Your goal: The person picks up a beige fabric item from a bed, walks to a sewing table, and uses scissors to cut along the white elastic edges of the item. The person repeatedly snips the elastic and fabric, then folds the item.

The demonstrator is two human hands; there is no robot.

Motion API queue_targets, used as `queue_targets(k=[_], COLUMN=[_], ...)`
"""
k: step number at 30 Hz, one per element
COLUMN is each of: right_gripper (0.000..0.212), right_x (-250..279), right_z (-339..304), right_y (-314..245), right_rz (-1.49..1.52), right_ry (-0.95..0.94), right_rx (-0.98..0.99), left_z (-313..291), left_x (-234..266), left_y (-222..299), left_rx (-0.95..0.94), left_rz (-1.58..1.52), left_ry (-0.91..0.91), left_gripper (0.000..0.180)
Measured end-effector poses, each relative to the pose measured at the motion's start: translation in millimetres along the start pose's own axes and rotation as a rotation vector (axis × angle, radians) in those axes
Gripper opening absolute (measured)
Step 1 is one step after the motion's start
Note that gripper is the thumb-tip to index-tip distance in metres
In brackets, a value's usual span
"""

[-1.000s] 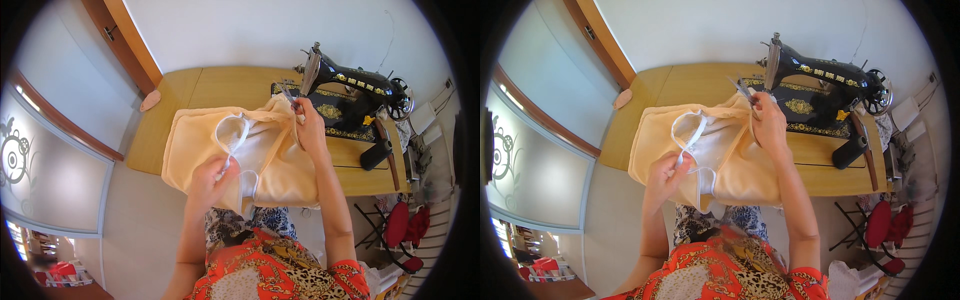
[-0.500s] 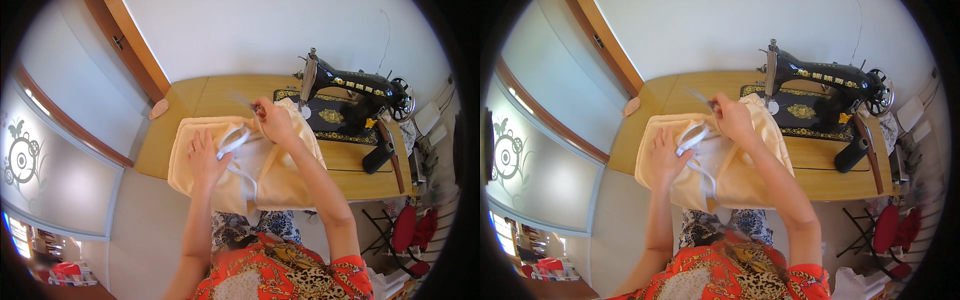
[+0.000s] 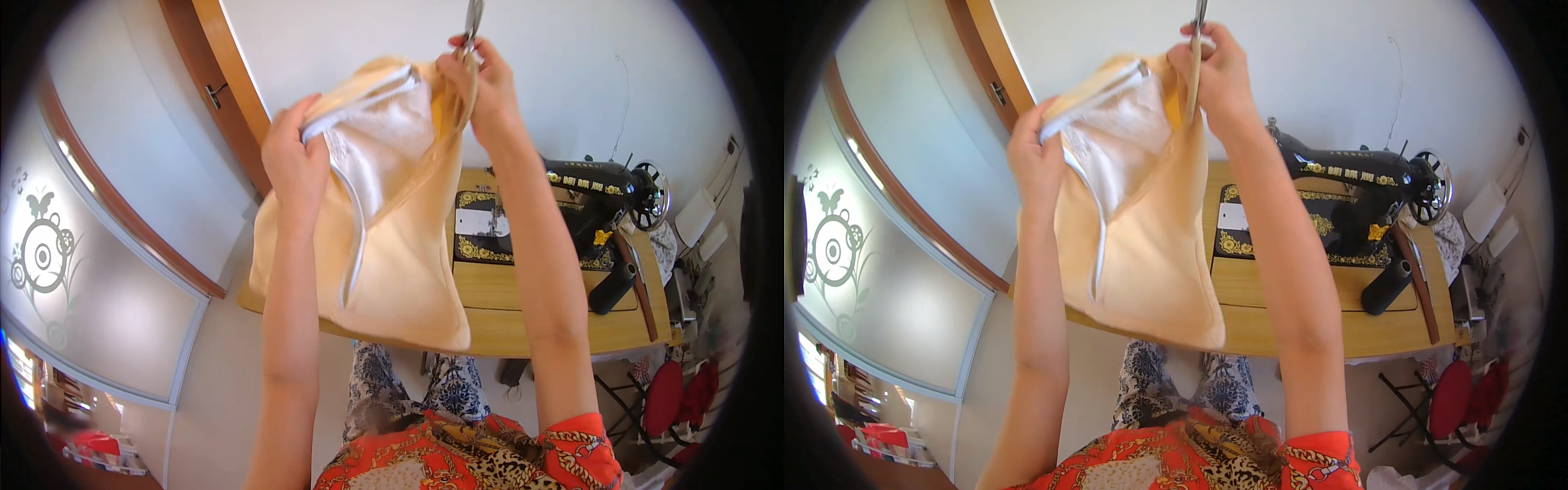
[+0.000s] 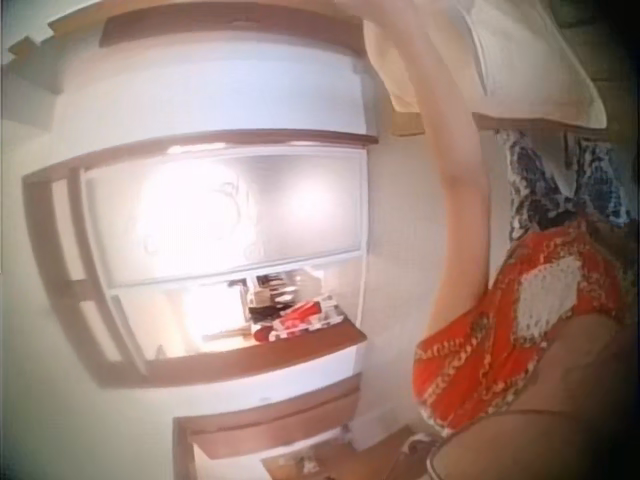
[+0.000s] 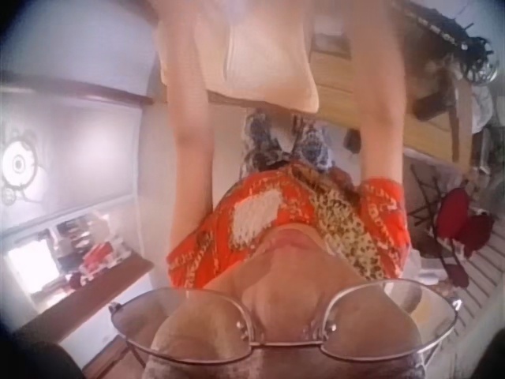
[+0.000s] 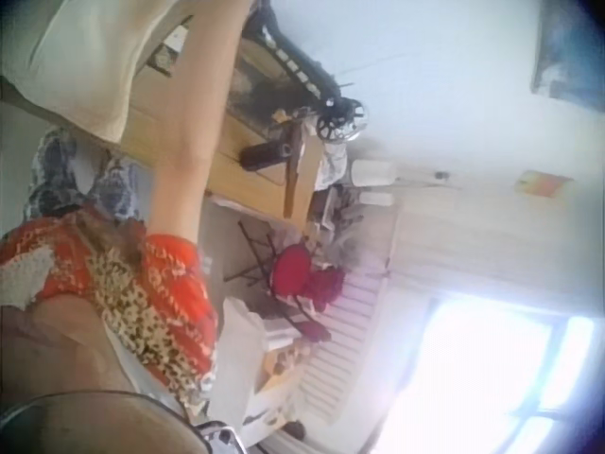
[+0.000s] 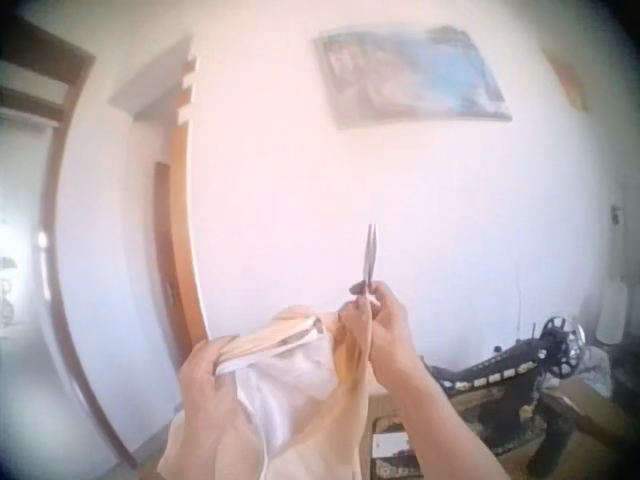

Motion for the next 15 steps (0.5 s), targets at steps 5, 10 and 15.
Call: queue_targets(k=[5, 10, 15], right_gripper=[0.025, 0.02, 0.021], right_x=[-9.6, -5.9, 19.4], right_z=[-30.1, -118.8, -178.1], right_y=[-48.0, 31.1, 90.6], right_rz=[-0.127, -0.115, 0.051], right_ry=[-0.131, -0.328, -0.209], right_rx=[0.054, -0.318, -0.642], left_z=[-17.6, -163.3, -213.9], left_x=[17.1, 22.0, 25.2], left_y=[8.5, -61.1, -19.0], left_rx=[0.064, 0.409, 0.302], left_rz=[0.061, 0.006, 0.209], left_ry=[-0.056, -0.469, -0.66], left_gripper=[0.043, 0.05, 0.058])
Point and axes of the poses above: each hand's wrist, its own z-axis towards the middle knuckle, its own x-axis out of the back of the hand, y = z × x, the point moved 6 cm from there along z, towards the middle knuckle
